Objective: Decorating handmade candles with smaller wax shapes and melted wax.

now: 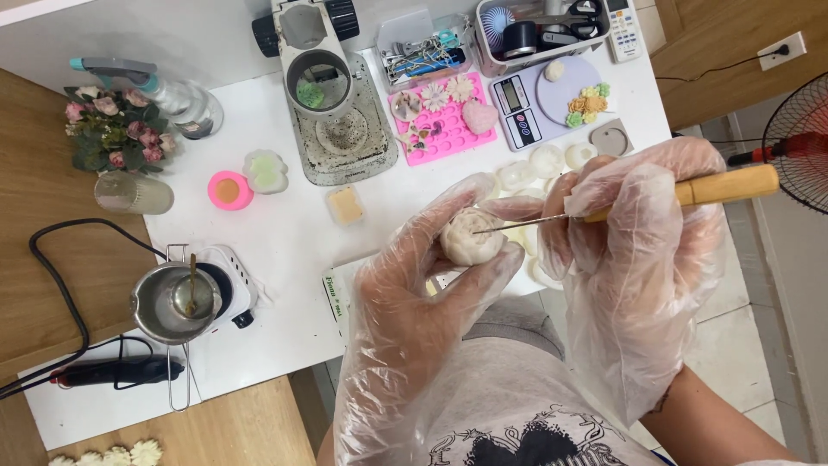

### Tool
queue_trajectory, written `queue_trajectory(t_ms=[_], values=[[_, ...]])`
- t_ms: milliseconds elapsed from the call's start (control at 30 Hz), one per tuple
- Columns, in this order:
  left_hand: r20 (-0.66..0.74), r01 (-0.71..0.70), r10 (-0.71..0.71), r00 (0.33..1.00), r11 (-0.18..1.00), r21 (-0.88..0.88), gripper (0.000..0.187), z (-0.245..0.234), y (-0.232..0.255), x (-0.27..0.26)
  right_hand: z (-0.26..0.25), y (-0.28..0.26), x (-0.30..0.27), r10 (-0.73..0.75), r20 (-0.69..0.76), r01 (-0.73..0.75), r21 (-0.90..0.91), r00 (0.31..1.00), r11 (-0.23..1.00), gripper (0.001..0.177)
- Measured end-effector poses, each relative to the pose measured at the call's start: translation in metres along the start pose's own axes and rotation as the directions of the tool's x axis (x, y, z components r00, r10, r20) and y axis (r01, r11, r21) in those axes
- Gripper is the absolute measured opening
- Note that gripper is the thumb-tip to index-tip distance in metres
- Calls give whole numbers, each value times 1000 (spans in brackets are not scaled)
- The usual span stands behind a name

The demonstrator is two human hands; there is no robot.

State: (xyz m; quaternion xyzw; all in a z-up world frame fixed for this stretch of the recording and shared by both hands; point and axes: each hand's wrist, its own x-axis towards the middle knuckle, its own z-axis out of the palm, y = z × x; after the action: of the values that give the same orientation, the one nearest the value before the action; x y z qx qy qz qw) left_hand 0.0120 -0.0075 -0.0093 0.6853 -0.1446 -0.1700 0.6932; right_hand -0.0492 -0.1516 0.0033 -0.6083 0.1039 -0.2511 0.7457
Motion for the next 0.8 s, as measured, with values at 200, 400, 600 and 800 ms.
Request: queue_trajectory(t_ms=[200,400,600,800], values=[[-10,7,-7,1000,1000,3,56,0,-1,-1,6,-2,2,9,-20,-9,-23,1000,1000,34],[-30,-6,7,1000,999,48,54,0,-1,-1,4,5,1,18,-74,-21,-41,997,999,33],[-63,-12,16,998,998,54,52,2,-3,-3,3,3,7,-42,50,46,-72,998,996,34],[-67,-24,22,998,999,-32,51,5,-14,-6,-3,-1,10,27,110,-12,-142,994,990,30]])
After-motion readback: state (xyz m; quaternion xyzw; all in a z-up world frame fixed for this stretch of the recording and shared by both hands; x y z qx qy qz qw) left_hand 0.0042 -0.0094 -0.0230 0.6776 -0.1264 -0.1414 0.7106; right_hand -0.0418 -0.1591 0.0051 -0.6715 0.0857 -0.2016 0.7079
